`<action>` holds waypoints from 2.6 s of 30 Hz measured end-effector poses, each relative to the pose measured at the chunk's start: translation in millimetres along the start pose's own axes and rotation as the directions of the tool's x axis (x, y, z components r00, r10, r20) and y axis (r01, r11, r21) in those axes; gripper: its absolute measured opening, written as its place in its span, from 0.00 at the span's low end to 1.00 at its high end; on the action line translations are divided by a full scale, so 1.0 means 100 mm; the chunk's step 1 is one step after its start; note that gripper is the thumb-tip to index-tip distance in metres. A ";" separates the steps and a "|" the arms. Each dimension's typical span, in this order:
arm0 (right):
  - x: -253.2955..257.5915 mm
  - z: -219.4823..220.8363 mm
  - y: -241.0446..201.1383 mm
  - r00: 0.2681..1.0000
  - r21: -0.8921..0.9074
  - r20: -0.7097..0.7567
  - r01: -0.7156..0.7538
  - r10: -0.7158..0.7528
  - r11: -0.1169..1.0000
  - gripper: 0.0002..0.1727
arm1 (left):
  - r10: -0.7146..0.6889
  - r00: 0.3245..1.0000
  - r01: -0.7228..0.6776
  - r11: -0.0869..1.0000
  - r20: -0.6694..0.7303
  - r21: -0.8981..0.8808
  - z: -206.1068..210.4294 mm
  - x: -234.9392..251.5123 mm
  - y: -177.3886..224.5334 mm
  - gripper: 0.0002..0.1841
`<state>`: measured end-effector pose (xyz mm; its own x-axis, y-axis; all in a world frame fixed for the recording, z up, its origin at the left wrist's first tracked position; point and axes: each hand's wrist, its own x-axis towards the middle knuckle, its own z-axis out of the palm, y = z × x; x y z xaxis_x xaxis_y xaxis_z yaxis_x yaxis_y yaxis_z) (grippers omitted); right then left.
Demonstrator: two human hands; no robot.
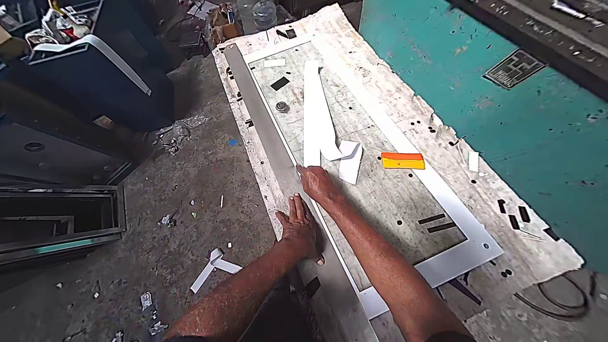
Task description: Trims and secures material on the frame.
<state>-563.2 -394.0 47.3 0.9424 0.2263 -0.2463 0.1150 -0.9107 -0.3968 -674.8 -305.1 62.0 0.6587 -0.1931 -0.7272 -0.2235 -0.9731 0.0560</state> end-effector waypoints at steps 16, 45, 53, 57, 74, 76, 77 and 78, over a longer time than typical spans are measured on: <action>-0.81 0.06 0.20 0.987 0.008 0.070 0.141 -0.141 0.990 0.18 | 0.000 1.000 -0.001 0.998 0.017 0.058 0.03 0.04 0.01 0.90; -3.42 0.47 0.73 0.988 0.016 0.053 0.145 -0.146 0.989 0.26 | -0.050 0.999 0.051 0.997 -0.020 0.065 0.04 0.05 0.08 0.93; -3.57 0.52 0.73 0.988 -0.016 0.019 0.154 -0.154 0.988 0.26 | -0.048 0.998 0.050 0.997 -0.033 0.061 0.05 0.04 0.06 0.94; -3.65 0.53 0.75 0.986 -0.006 0.005 0.164 -0.164 0.986 0.26 | -0.047 0.997 0.050 0.997 -0.055 0.054 0.04 0.03 0.07 0.95; -4.09 0.55 0.52 0.814 0.753 -0.244 -0.184 0.527 0.632 0.22 | -0.037 0.991 0.058 0.984 -0.129 0.167 0.14 0.07 0.00 0.96; -4.21 0.73 0.41 0.811 0.687 -0.174 -0.307 0.558 0.659 0.30 | -0.013 0.990 0.040 0.981 -0.143 0.190 0.14 0.05 -0.06 0.97; -4.23 0.82 0.34 0.800 0.615 -0.207 -0.341 0.563 0.710 0.32 | 0.005 0.988 0.027 0.979 -0.154 0.202 0.12 0.03 -0.08 0.97; -4.25 0.92 0.26 0.780 0.538 -0.265 -0.368 0.567 0.758 0.31 | 0.036 0.984 0.004 0.975 -0.175 0.223 0.13 0.00 -0.12 0.96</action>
<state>-989.6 -481.7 60.7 0.8836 -0.4310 -0.1830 -0.4288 -0.5878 -0.6860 -680.8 -291.9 52.5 0.7656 -0.2469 -0.5941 -0.3755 -0.9213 -0.1010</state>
